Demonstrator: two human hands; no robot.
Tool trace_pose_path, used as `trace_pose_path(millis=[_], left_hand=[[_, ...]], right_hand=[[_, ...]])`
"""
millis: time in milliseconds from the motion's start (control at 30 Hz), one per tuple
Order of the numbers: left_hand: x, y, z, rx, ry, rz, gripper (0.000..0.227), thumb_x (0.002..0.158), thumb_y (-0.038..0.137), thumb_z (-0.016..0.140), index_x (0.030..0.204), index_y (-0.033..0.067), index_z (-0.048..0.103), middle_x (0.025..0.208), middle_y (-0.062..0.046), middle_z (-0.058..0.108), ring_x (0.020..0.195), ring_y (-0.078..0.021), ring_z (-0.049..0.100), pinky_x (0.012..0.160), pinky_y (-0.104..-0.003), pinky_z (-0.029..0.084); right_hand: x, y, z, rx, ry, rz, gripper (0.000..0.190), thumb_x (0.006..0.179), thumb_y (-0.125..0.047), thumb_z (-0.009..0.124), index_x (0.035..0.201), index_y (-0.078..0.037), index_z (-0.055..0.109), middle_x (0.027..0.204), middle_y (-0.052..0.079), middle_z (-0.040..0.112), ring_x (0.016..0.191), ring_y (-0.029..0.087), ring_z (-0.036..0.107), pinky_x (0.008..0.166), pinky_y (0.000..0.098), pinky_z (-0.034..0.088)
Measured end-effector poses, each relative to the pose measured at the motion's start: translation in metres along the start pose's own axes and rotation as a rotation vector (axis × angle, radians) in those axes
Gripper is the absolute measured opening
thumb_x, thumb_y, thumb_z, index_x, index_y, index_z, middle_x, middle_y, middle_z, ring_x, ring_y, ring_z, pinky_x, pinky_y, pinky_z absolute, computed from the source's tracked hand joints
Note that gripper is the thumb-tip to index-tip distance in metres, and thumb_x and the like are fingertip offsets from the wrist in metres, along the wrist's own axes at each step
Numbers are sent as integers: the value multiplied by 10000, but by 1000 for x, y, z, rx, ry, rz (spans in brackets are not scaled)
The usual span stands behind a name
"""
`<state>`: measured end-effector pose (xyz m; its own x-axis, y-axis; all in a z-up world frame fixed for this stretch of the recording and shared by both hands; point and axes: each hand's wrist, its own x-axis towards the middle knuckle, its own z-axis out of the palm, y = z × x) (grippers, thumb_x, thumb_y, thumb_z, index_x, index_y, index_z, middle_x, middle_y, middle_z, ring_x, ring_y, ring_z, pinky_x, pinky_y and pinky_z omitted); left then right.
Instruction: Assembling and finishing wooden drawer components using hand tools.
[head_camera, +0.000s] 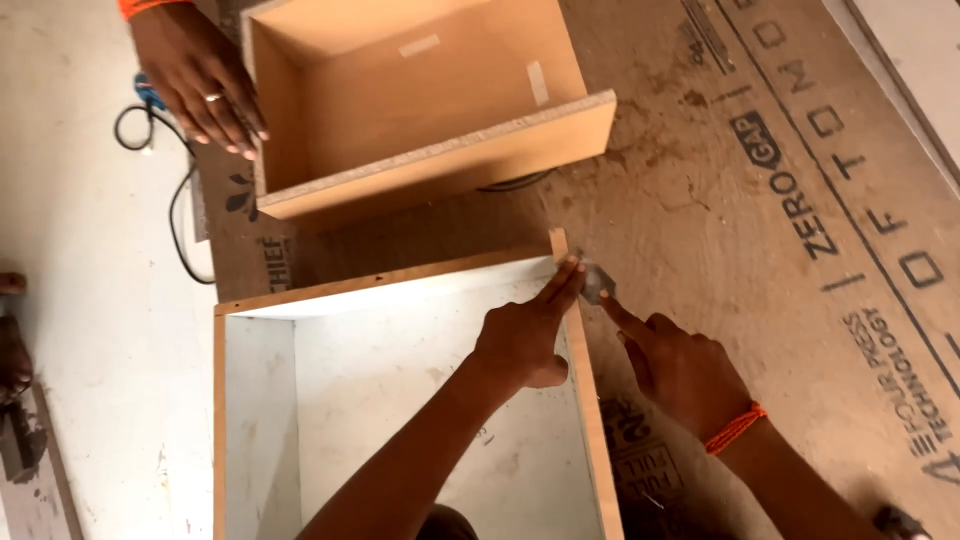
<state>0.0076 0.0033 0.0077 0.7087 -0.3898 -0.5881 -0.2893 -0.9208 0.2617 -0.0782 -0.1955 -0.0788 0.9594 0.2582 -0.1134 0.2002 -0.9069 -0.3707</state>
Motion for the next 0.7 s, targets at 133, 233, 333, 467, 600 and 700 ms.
trace_pose_path(millis=[133,233,333,467,600,700], left_hand=[[0,2,22,-15,-20,46,1224,718,41,788,1629,211,-12,1748,73,-9,661,-204,619,577,-336,538],[10,-6,22,-4,12,60,1231,698,52,785,1631,211,-1,1748,69,-7,670,-215,625,577,-339,538],[13,-11,29,-4,35,65,1257,654,73,781,1637,216,11,1748,55,-7,713,-246,662,589,-345,546],[5,-6,40,-3,49,82,1289,603,98,776,1644,223,25,1747,40,-6,763,-282,706,603,-352,556],[-1,-8,40,-24,-34,69,1306,588,56,749,1648,268,15,1748,107,5,782,-276,725,615,-373,581],[14,-13,54,-27,12,112,1289,603,108,772,1646,237,25,1752,82,11,837,-284,734,651,-396,575]], right_hand=[[-7,-2,0,15,-44,47,580,1007,-246,526,1576,-258,412,722,105,658,439,201,601,423,358,544],[-8,-6,-2,28,-43,49,598,1010,-236,516,1596,-242,398,727,105,657,430,205,609,410,364,551],[-1,-12,-1,44,-30,56,605,1001,-233,522,1593,-248,399,727,110,659,435,215,620,425,377,557],[-7,-14,-6,18,-49,81,604,1015,-245,523,1599,-256,370,728,120,656,455,237,627,455,384,566],[-3,-18,-2,19,-92,104,623,1006,-240,520,1607,-267,358,729,115,656,462,238,645,461,381,579],[-11,-18,0,14,-29,109,571,1004,-249,529,1558,-261,394,718,117,657,480,252,643,469,388,576]])
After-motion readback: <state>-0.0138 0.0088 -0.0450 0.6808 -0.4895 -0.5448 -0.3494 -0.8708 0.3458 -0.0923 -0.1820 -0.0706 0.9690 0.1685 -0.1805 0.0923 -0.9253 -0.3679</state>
